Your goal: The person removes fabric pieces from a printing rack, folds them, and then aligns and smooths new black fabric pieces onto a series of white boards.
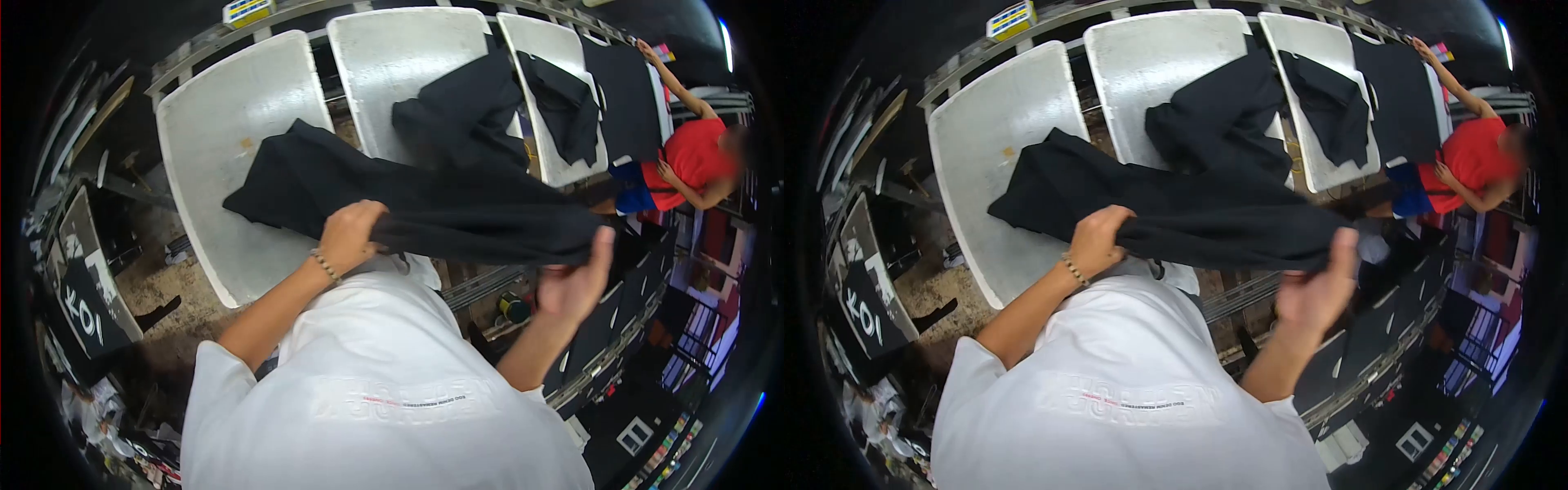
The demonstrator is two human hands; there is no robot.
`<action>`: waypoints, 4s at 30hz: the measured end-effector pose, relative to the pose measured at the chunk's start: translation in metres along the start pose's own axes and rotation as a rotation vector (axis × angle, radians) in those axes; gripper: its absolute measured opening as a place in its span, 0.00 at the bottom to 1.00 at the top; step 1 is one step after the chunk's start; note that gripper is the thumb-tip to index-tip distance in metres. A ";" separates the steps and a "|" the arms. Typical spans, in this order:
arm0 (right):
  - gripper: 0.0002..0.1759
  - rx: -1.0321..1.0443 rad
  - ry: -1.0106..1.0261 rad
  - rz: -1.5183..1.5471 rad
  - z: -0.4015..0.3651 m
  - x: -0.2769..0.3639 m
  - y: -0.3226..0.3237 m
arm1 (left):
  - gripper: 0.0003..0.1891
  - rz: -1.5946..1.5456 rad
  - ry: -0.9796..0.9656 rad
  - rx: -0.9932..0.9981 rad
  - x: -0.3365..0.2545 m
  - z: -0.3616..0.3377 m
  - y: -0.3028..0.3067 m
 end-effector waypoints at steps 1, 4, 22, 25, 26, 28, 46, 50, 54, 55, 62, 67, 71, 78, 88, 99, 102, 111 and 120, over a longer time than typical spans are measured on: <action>0.19 0.075 0.101 -0.029 0.003 0.024 -0.002 | 0.20 0.091 0.039 -0.125 0.010 -0.015 0.021; 0.26 0.031 0.377 -0.226 0.011 0.084 0.009 | 0.17 0.254 0.178 -0.319 0.026 -0.066 0.089; 0.26 0.394 -0.501 -0.554 0.254 -0.126 -0.065 | 0.12 -0.394 0.761 -0.385 0.207 -0.107 0.215; 0.16 0.389 -0.458 -0.570 0.282 -0.153 -0.053 | 0.11 -0.423 0.764 -0.386 0.245 -0.109 0.196; 0.13 0.416 -0.428 -0.558 0.287 -0.156 -0.050 | 0.11 -0.425 0.775 -0.376 0.255 -0.111 0.192; 0.13 0.430 -0.414 -0.548 0.287 -0.160 -0.047 | 0.10 -0.490 0.763 -0.436 0.261 -0.112 0.187; 0.23 0.497 -0.228 -0.673 0.280 -0.142 -0.075 | 0.10 -0.295 0.812 -0.468 0.252 -0.121 0.211; 0.39 0.658 -0.082 -0.534 0.240 -0.088 -0.093 | 0.08 0.058 0.564 -0.559 0.175 -0.115 0.254; 0.47 0.639 -0.002 -0.643 0.190 -0.071 -0.054 | 0.10 0.247 0.477 -0.550 0.113 -0.160 0.237; 0.48 0.594 -0.012 -0.761 0.187 -0.075 -0.032 | 0.11 0.267 0.496 -0.560 0.112 -0.181 0.218; 0.35 0.458 -0.115 -0.776 0.166 -0.136 0.076 | 0.09 0.593 0.552 -0.702 0.098 -0.248 0.125; 0.32 0.407 -0.137 -0.723 0.161 -0.150 0.103 | 0.10 0.556 0.542 -0.672 0.093 -0.250 0.114; 0.30 0.421 -0.186 -0.658 0.164 -0.153 0.117 | 0.11 0.585 0.509 -0.541 0.094 -0.253 0.112; 0.29 0.428 -0.200 -0.534 0.141 -0.147 0.096 | 0.08 0.603 0.457 -0.589 0.091 -0.263 0.127; 0.14 1.253 0.430 -1.126 -0.041 -0.155 -0.143 | 0.32 -0.547 0.120 -0.508 -0.032 -0.064 0.075; 0.30 1.539 -0.703 -0.698 -0.037 -0.203 -0.150 | 0.07 -0.932 0.535 -1.143 -0.069 -0.098 0.055; 0.29 1.543 -0.820 -0.706 -0.025 -0.203 -0.139 | 0.08 -0.846 0.548 -1.335 -0.081 -0.111 0.027; 0.16 1.694 -0.930 -0.797 -0.011 -0.216 -0.105 | 0.05 -0.940 0.568 -1.641 -0.130 -0.108 -0.027; 0.15 1.693 -0.979 -0.829 -0.004 -0.200 -0.100 | 0.11 -0.883 0.605 -1.653 -0.144 -0.090 -0.039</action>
Point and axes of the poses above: each hand's wrist, its own z-axis towards the middle knuckle, its own y-axis out of the back of the hand, x = y × z, the point moved 7 cm from there along z, towards the middle knuckle, and after that the axes turned 10 degrees about -y, right-handed, at the moved point
